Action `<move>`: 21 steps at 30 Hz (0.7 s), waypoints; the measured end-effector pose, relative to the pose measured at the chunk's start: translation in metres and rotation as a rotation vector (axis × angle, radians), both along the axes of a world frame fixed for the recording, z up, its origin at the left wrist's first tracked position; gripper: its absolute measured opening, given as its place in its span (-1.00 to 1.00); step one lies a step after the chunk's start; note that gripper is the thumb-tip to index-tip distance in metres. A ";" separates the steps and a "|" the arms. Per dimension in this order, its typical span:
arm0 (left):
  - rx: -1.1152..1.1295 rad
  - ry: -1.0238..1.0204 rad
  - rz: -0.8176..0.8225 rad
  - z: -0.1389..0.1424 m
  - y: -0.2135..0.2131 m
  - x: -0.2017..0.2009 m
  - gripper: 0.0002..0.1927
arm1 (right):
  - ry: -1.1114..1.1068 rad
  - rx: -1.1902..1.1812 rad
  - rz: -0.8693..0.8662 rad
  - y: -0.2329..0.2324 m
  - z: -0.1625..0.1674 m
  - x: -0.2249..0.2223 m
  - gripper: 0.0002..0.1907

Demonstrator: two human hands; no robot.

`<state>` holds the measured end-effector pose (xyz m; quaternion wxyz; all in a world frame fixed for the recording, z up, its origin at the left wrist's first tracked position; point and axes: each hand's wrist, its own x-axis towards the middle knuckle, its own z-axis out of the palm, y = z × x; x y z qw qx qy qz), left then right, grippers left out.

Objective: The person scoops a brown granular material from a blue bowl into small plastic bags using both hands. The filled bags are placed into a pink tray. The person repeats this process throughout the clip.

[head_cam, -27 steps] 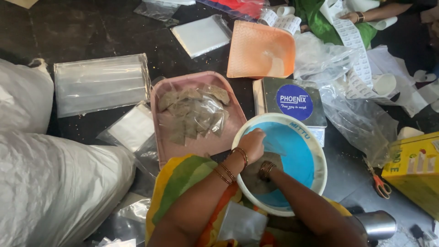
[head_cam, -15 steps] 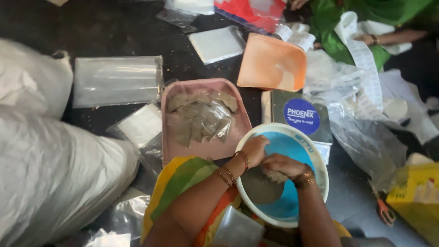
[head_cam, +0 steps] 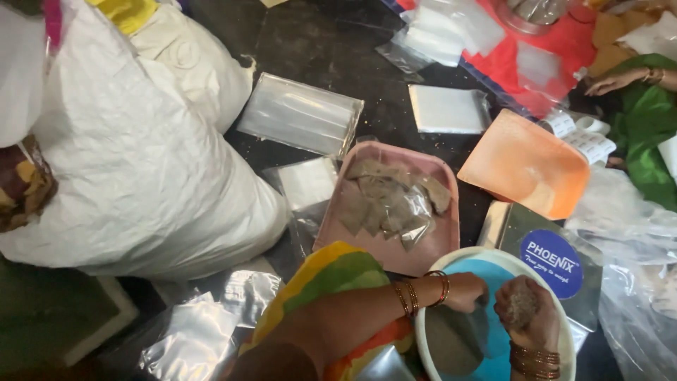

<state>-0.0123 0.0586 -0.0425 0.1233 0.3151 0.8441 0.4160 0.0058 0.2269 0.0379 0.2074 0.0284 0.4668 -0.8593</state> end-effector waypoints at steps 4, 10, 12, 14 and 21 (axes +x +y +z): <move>0.087 -0.010 0.010 -0.011 0.014 -0.003 -0.61 | -0.085 0.213 -0.275 0.004 -0.016 -0.001 -0.72; -0.022 -0.099 0.097 -0.021 0.021 0.003 -0.61 | 0.064 -0.009 -0.243 0.014 -0.045 0.001 -0.70; 0.009 -0.106 0.129 -0.024 0.025 0.006 -0.59 | 0.114 -0.050 -0.229 0.019 -0.048 0.006 -0.63; 0.024 -0.111 0.164 -0.029 0.028 0.008 -0.57 | 0.301 0.044 -0.206 0.020 -0.048 0.011 -0.66; -0.047 -0.094 0.162 -0.037 0.029 0.019 -0.75 | 0.566 1.117 -0.219 0.029 -0.053 -0.002 -0.79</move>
